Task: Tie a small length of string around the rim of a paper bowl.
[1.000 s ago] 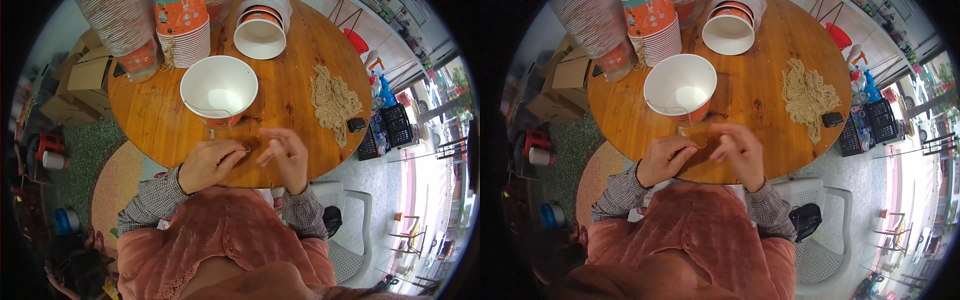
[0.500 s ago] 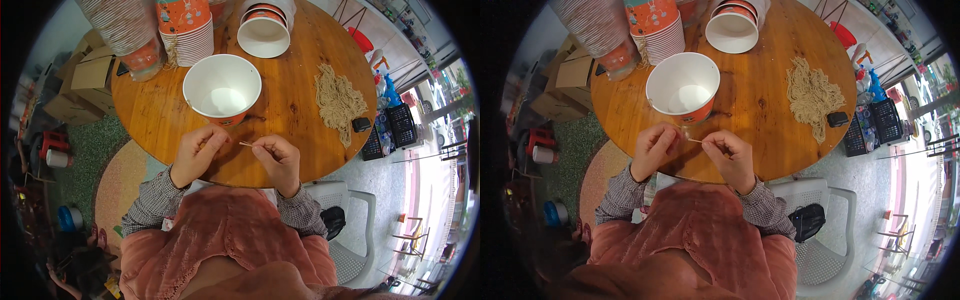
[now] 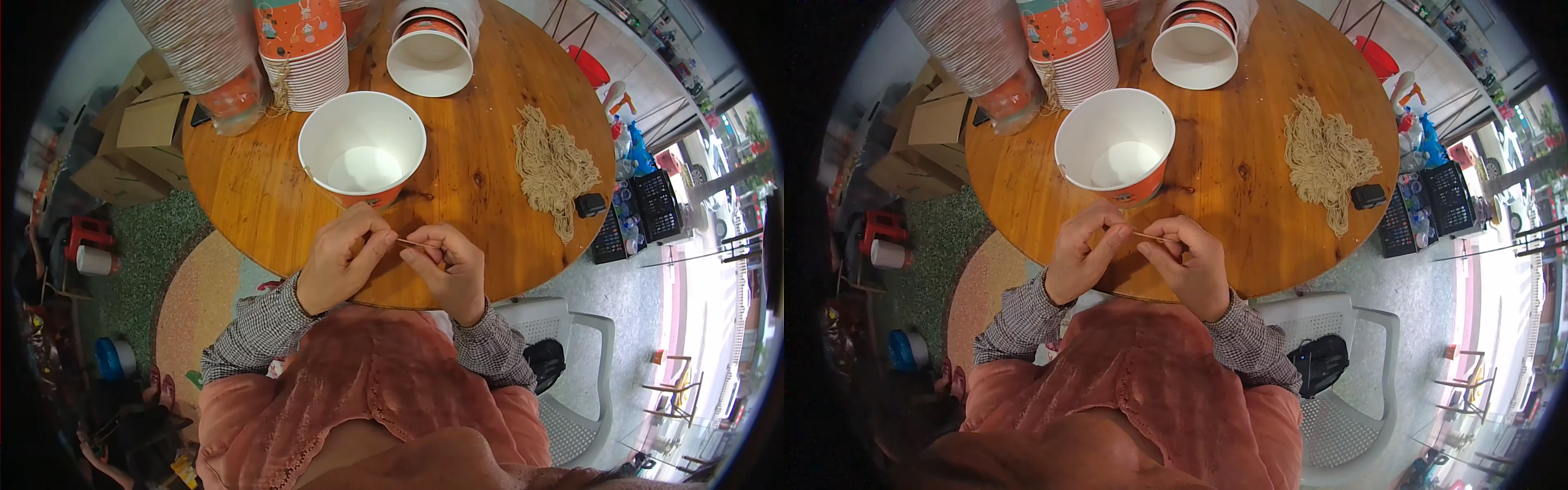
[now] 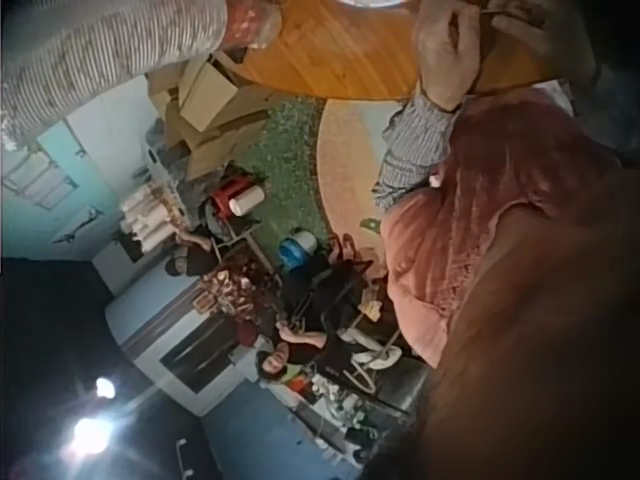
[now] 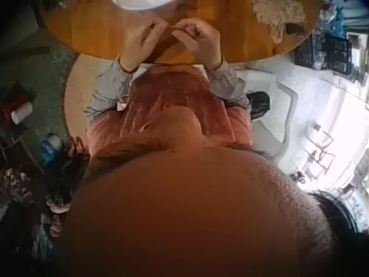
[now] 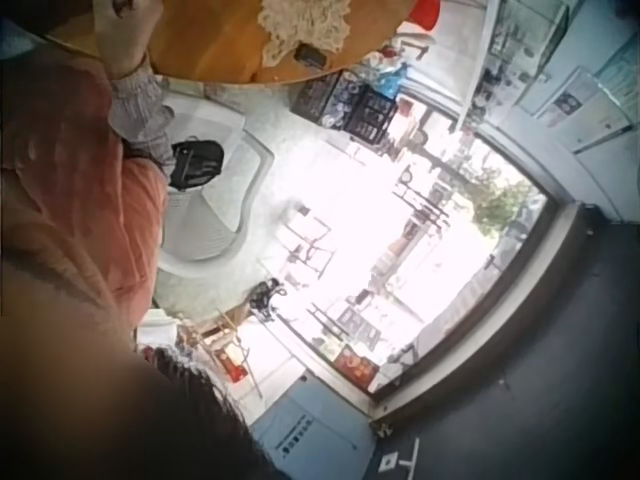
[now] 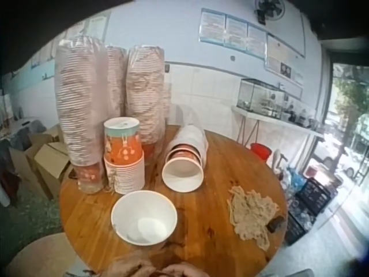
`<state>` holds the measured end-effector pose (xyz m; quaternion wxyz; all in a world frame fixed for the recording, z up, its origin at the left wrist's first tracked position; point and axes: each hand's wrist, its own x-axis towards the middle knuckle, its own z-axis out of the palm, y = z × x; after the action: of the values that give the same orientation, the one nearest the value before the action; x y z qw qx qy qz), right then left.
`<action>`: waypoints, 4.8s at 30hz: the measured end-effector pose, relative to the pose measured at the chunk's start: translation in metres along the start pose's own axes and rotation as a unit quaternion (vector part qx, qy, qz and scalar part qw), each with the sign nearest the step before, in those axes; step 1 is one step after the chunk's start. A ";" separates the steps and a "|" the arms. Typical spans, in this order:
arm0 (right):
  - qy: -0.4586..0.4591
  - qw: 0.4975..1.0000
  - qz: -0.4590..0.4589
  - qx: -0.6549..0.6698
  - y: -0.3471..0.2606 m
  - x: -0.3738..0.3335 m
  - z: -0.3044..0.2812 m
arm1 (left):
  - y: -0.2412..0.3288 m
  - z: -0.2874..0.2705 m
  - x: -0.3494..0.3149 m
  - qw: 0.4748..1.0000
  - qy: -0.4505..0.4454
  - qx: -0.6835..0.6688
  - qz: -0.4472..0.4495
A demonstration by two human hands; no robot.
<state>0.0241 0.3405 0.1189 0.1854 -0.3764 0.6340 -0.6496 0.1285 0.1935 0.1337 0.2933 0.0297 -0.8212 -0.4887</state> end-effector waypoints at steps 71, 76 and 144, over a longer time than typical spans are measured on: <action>0.131 0.971 -0.026 0.201 0.071 0.044 0.026 | -0.006 0.003 0.040 0.962 -0.035 0.271 -0.018; 0.122 0.976 -0.022 0.178 0.078 0.043 0.026 | -0.005 0.003 0.042 0.964 -0.044 0.258 -0.039; -0.029 0.970 -0.114 -0.213 0.001 0.071 0.014 | -0.019 -0.024 0.028 0.994 -0.006 0.113 -0.005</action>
<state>-0.0122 0.2799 0.1343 0.0439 -0.4961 0.7047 -0.5053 0.1131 0.1559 0.1392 0.2804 0.0640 -0.8727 -0.3944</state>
